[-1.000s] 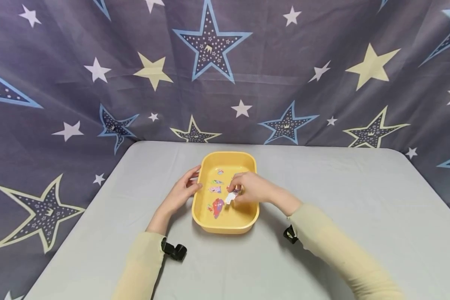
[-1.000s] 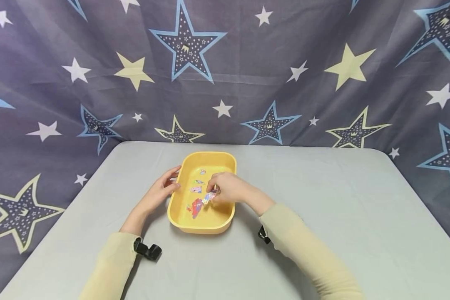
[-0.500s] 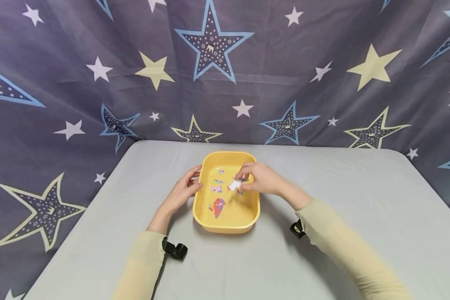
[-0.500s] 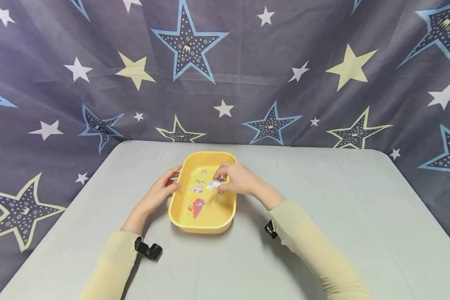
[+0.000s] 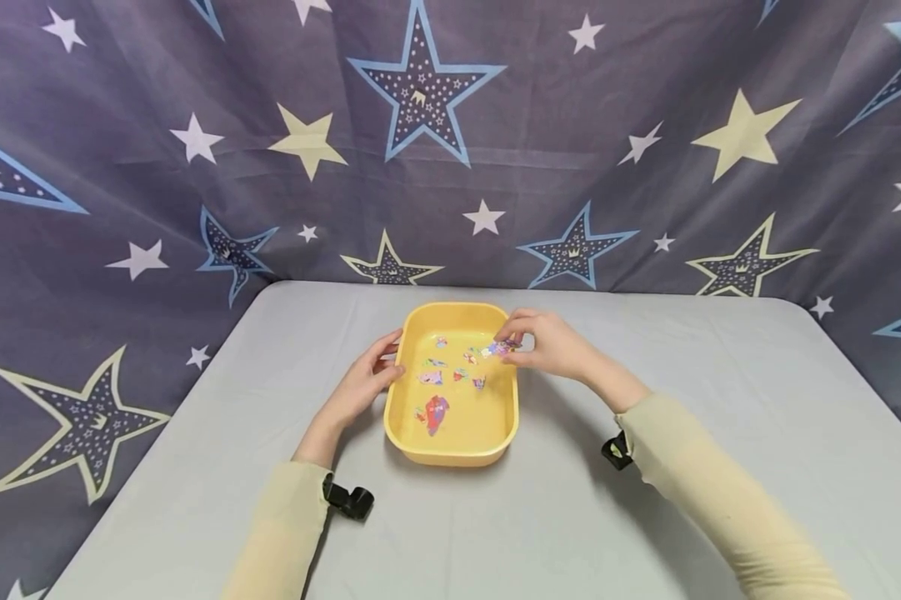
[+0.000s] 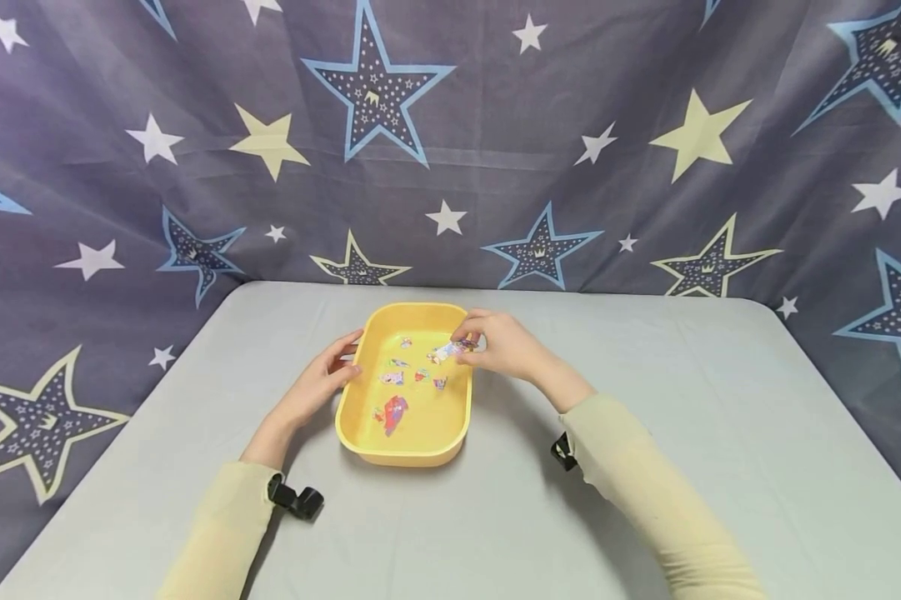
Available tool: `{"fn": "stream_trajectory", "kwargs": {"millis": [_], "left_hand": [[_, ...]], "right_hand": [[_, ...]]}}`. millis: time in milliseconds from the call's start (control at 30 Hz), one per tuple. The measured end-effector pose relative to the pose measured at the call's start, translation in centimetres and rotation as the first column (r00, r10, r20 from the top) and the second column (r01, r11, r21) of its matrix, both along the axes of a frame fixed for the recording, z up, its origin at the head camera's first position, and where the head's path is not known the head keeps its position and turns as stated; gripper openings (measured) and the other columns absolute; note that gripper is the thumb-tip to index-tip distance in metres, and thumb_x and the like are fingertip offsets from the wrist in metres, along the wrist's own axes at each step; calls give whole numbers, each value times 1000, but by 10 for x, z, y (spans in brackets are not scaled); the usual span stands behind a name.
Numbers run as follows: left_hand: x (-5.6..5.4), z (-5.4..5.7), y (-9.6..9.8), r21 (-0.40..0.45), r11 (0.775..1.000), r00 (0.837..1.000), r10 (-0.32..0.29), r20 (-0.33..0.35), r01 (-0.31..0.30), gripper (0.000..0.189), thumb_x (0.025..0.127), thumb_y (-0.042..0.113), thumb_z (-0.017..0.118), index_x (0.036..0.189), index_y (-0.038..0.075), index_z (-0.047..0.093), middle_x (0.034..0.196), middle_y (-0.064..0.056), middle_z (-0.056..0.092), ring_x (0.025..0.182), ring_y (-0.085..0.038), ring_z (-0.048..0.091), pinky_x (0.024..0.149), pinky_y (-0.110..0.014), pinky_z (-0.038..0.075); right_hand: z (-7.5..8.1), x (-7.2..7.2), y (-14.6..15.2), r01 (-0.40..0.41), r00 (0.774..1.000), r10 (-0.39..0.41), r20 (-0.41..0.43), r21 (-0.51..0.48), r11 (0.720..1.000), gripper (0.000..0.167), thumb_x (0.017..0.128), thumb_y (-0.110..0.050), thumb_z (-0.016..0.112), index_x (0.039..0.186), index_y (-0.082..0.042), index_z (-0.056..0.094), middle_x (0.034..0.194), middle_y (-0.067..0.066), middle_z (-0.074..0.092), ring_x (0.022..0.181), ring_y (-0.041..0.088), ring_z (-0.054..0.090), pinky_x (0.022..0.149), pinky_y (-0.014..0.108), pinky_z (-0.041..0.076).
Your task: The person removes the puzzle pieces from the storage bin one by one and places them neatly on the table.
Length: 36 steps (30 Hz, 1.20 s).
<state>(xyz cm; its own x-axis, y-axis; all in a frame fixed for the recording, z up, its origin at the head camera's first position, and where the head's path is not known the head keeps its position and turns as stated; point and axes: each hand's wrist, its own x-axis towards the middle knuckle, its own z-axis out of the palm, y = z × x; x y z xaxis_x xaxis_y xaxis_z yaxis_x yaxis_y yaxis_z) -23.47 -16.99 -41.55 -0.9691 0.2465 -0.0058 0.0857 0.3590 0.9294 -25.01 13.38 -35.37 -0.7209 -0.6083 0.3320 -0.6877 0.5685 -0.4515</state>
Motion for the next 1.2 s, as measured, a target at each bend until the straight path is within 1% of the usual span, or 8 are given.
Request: {"fn": "stream_trajectory", "kwargs": {"millis": [133, 300, 467, 533, 700, 767, 1000, 1200], "left_hand": [[0, 0, 0, -1, 1000, 1000, 4, 4, -4, 60, 88, 13, 53, 143, 20, 29, 135, -14, 41, 115, -29, 48, 85, -36, 50], [1, 0, 0, 9, 1000, 1000, -4, 1, 4, 60, 88, 13, 52, 143, 18, 28, 135, -15, 40, 114, -30, 48, 84, -35, 50], [0, 2, 0, 36, 999, 999, -8, 35, 7, 60, 89, 11, 53, 143, 17, 28, 137, -17, 39, 114, -30, 47, 82, -33, 51], [1, 4, 0, 56, 998, 999, -17, 47, 14, 60, 89, 9, 52, 143, 15, 28, 137, -19, 38, 114, -32, 46, 82, -34, 51], [11, 20, 4, 73, 997, 998, -32, 56, 28, 62, 88, 6, 51, 144, 8, 24, 137, -23, 36, 115, -35, 46, 81, -32, 51], [15, 24, 5, 68, 997, 998, -31, 59, 26, 62, 88, 6, 51, 144, 7, 24, 137, -23, 36, 114, -34, 46, 81, -30, 51], [16, 26, 6, 86, 996, 998, -24, 56, 19, 63, 87, 7, 53, 143, 7, 25, 137, -22, 37, 114, -35, 46, 80, -29, 51], [17, 27, 5, 91, 996, 998, -16, 62, 10, 63, 86, 7, 54, 143, 8, 26, 136, -22, 38, 114, -35, 46, 80, -29, 51]], "right_hand": [[-3, -3, 11, 32, 999, -32, -2, -10, 999, 26, 73, -16, 74, 97, -8, 69, 93, 1, 64, 79, 13, 57, 70, 32, 49], [-6, -7, 25, 87, 996, -87, -8, -19, 996, 25, 73, -16, 74, 96, -9, 69, 92, 0, 64, 76, 12, 57, 66, 28, 47], [-9, -12, 36, 123, 992, -124, -36, -18, 992, 22, 73, -15, 73, 94, -8, 70, 90, 1, 64, 75, 12, 57, 66, 28, 47], [-11, -13, 40, 139, 989, -139, -43, -20, 990, 21, 73, -15, 73, 93, -8, 70, 90, 2, 64, 75, 14, 58, 66, 30, 48], [-14, -17, 47, 171, 985, -172, -31, -21, 985, 21, 73, -15, 72, 93, -6, 70, 89, 3, 64, 75, 16, 58, 68, 36, 48], [-18, -19, 50, 186, 982, -186, -30, -13, 982, 21, 74, -15, 72, 93, -6, 70, 88, 3, 64, 75, 16, 58, 68, 35, 48], [-29, -26, 55, 251, 968, -252, -6, -30, 967, 20, 75, -13, 71, 94, -6, 70, 88, 5, 64, 75, 18, 58, 69, 35, 47], [-36, -31, 58, 288, 957, -288, 18, 0, 958, 21, 75, -11, 71, 95, -5, 70, 90, 8, 64, 75, 20, 59, 70, 33, 48]]}}
